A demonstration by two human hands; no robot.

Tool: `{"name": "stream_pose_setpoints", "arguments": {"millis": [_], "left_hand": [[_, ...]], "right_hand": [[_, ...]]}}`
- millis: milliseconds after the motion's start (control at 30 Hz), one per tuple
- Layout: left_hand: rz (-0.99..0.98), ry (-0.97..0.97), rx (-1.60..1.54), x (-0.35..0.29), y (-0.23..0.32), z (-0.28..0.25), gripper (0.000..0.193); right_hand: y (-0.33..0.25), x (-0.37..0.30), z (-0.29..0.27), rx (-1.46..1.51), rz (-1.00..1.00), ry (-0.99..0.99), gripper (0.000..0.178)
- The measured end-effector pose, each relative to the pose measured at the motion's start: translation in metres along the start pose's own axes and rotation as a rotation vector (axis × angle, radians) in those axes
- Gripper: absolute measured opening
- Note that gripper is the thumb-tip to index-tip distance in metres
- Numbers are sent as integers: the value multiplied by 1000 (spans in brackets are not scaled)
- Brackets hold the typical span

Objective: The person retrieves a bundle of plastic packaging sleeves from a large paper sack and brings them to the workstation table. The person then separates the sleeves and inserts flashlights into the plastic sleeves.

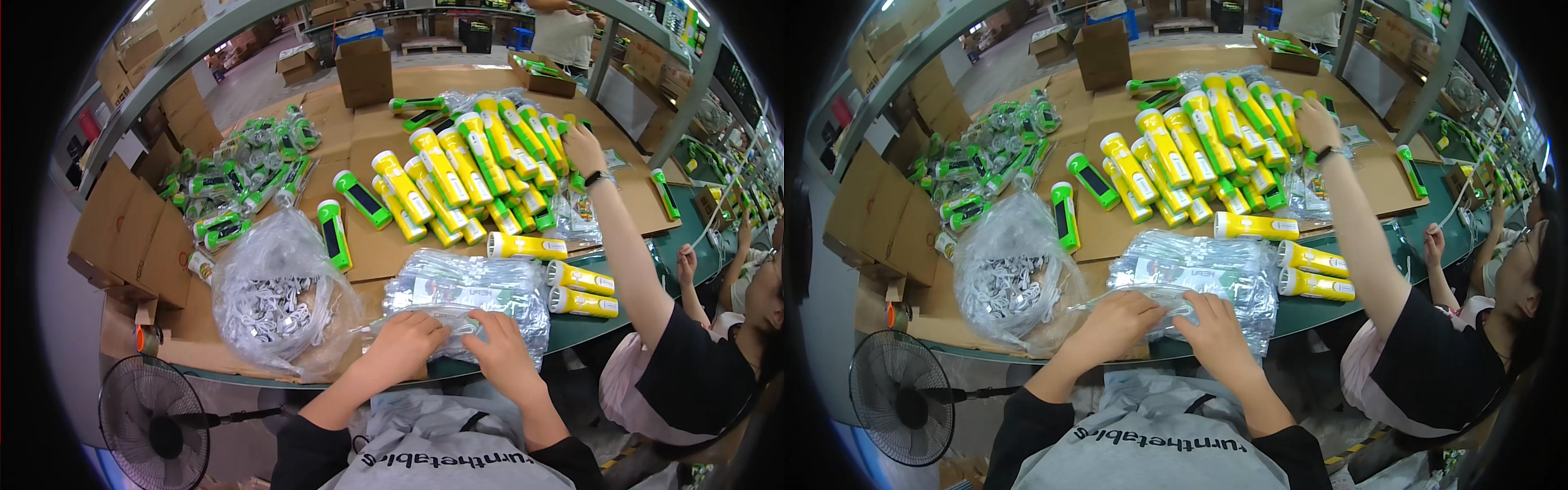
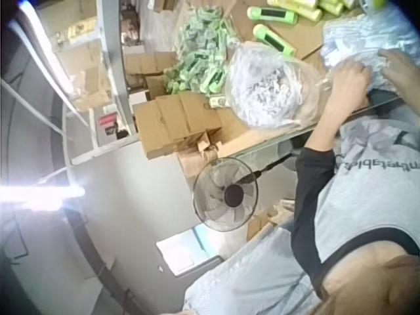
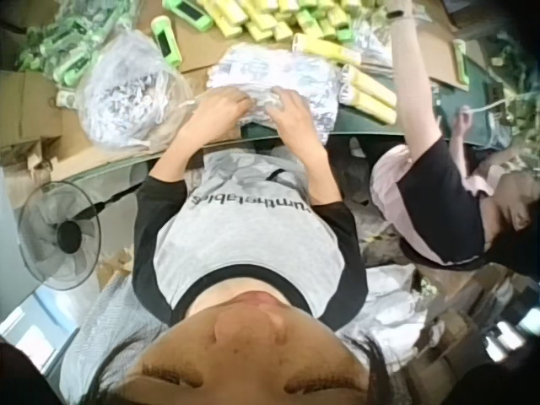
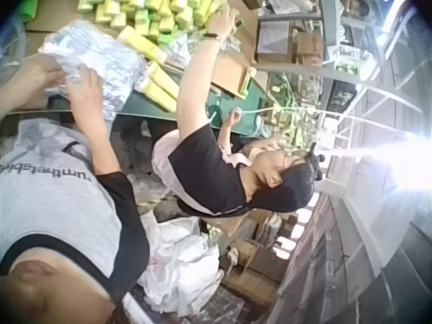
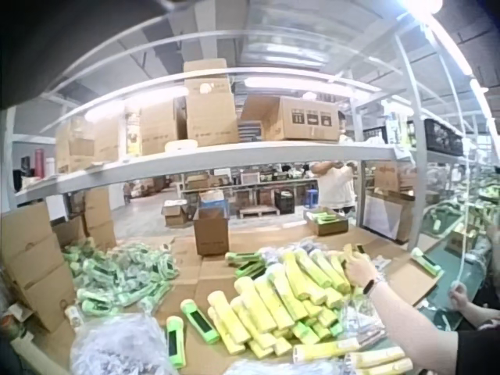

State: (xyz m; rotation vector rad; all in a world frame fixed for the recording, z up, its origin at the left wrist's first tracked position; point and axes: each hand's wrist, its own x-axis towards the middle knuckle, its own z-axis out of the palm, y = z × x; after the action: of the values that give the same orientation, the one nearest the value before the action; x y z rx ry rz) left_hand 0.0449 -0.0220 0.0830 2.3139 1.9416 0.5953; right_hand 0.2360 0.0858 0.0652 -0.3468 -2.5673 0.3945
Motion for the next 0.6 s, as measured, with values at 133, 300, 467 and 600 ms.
{"name": "stream_pose_setpoints", "arguments": {"millis": [133,300,467,600], "left_hand": [[115,3,-179,19,-9,-15,22],[-487,435,-306,118,-134,7,49],[-908,476,-78,166,-224,67,100],[-644,545,-532,145,-227,51,109]], "right_hand": [[20,-21,-6,6,53,14,23],[33,-27,-17,-37,177,72,21],[22,-18,-17,11,142,119,16],[34,-30,-24,-15,184,114,16]]}}
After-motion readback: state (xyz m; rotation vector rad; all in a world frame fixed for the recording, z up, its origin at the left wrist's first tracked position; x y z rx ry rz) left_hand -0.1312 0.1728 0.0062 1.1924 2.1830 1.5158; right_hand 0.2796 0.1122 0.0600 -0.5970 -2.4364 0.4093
